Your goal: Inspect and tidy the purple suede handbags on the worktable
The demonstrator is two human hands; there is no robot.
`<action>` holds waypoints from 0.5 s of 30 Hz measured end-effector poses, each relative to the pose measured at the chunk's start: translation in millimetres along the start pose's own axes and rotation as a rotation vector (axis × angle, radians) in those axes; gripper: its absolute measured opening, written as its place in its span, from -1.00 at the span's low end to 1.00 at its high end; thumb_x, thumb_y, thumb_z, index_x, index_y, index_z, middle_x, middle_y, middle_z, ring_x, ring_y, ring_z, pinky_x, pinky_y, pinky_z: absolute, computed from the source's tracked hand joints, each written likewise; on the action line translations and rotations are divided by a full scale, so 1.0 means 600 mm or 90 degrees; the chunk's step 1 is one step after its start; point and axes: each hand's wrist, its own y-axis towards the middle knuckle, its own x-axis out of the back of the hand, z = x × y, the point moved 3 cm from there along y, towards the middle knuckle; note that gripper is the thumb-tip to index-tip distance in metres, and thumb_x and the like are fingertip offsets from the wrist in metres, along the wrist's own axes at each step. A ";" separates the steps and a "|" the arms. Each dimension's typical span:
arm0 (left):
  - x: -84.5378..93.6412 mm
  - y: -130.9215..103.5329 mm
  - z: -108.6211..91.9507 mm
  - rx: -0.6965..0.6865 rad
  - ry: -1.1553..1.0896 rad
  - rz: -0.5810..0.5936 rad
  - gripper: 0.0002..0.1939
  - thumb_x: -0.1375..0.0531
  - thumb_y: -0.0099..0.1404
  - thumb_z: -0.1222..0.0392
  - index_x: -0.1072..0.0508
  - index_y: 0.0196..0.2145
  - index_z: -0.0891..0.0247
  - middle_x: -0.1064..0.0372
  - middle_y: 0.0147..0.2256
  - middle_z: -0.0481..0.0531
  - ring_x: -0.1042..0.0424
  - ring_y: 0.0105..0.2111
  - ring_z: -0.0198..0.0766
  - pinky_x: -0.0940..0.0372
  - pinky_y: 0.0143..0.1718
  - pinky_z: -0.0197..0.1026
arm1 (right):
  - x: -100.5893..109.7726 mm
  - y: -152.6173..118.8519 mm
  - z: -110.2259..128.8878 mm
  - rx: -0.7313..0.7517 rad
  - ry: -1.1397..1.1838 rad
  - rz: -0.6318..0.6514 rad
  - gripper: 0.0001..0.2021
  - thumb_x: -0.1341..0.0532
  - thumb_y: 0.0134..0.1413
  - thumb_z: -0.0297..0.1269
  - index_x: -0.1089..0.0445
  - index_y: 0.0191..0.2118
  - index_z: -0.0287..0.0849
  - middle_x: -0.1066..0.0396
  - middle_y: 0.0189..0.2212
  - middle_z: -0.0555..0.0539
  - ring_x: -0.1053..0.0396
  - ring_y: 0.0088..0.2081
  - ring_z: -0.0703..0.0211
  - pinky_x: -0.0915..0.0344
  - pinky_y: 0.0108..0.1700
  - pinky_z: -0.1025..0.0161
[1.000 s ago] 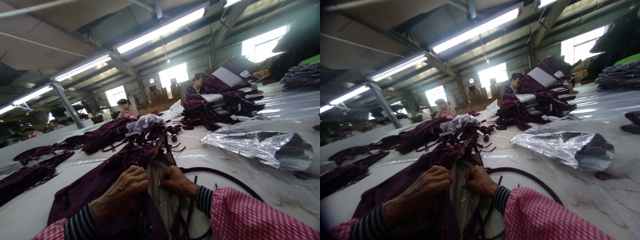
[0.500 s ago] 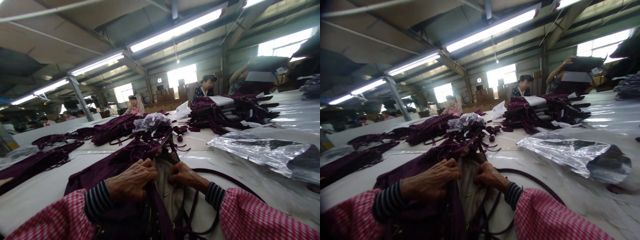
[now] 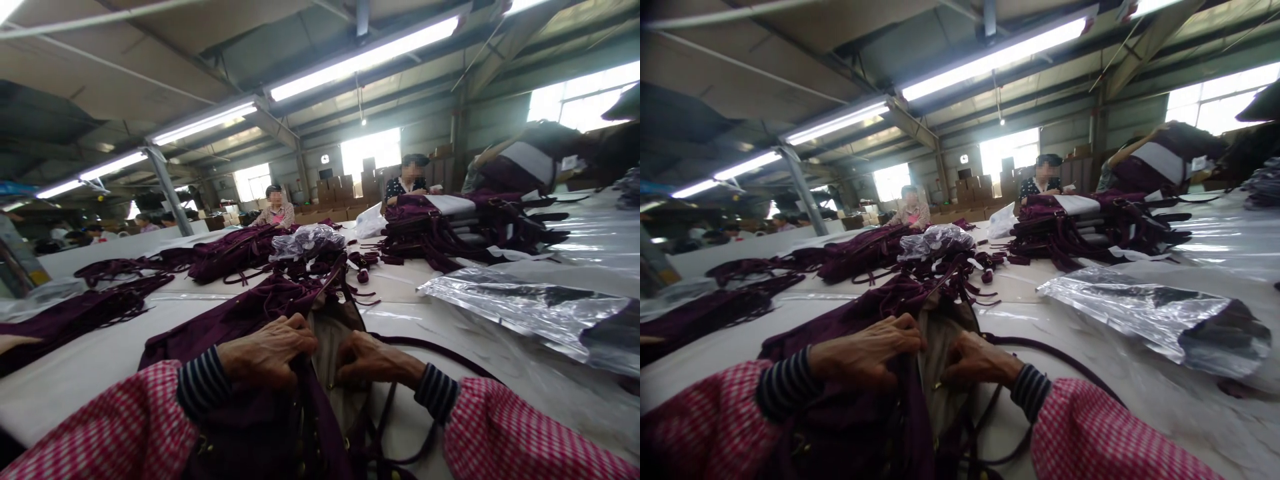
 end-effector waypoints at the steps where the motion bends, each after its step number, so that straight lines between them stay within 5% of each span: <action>1: 0.005 0.003 -0.001 0.023 -0.006 0.020 -0.68 -0.34 0.11 0.29 -0.44 -0.16 0.17 -0.32 -0.07 -0.01 -0.28 0.01 -0.07 -0.20 0.06 -0.06 | 0.000 -0.004 0.007 0.008 -0.015 0.010 -0.81 -0.37 -0.06 -0.24 -0.43 -0.52 -0.21 -0.27 -0.61 0.10 -0.18 -0.54 0.32 -0.01 -0.52 0.35; 5: 0.015 0.012 -0.005 0.081 -0.016 0.045 -0.73 -0.33 0.23 0.17 -0.48 -0.09 0.12 -0.31 -0.06 -0.01 -0.34 -0.03 -0.10 -0.22 0.00 -0.08 | -0.010 -0.013 0.033 0.013 -0.183 -0.052 -0.80 -0.38 -0.06 -0.27 -0.39 -0.52 -0.22 -0.26 -0.60 0.07 -0.15 -0.53 0.31 0.08 -0.50 0.29; 9: -0.013 0.016 -0.001 0.018 0.082 -0.065 -0.88 -0.13 0.47 0.13 -0.45 -0.12 0.14 -0.39 -0.14 -0.01 -0.32 -0.08 -0.12 -0.17 -0.09 -0.09 | -0.027 -0.021 0.037 0.109 -0.359 -0.069 -0.99 -0.26 0.03 -0.41 -0.41 -0.37 -0.22 -0.45 -0.43 -0.05 -0.27 -0.46 0.25 0.05 -0.43 0.25; 12: -0.046 0.022 0.001 -0.056 0.215 -0.149 -0.82 -0.11 0.48 0.19 -0.41 -0.31 0.21 -0.43 -0.25 0.00 -0.29 -0.13 -0.09 -0.08 -0.17 -0.04 | -0.036 -0.027 0.030 0.190 -0.437 -0.072 -0.86 -0.14 0.09 -0.52 -0.39 -0.26 -0.22 -0.49 -0.32 -0.10 -0.34 -0.44 0.22 0.02 -0.41 0.22; 15: -0.056 0.037 -0.001 -0.084 0.270 -0.225 -0.76 -0.16 0.44 0.18 -0.37 -0.42 0.24 -0.40 -0.41 0.02 -0.30 -0.17 -0.08 -0.06 -0.11 0.02 | -0.042 -0.030 0.027 0.227 -0.416 -0.080 -0.90 -0.14 0.19 -0.41 -0.37 -0.19 -0.21 -0.48 -0.28 -0.10 -0.37 -0.39 0.18 -0.06 -0.38 0.23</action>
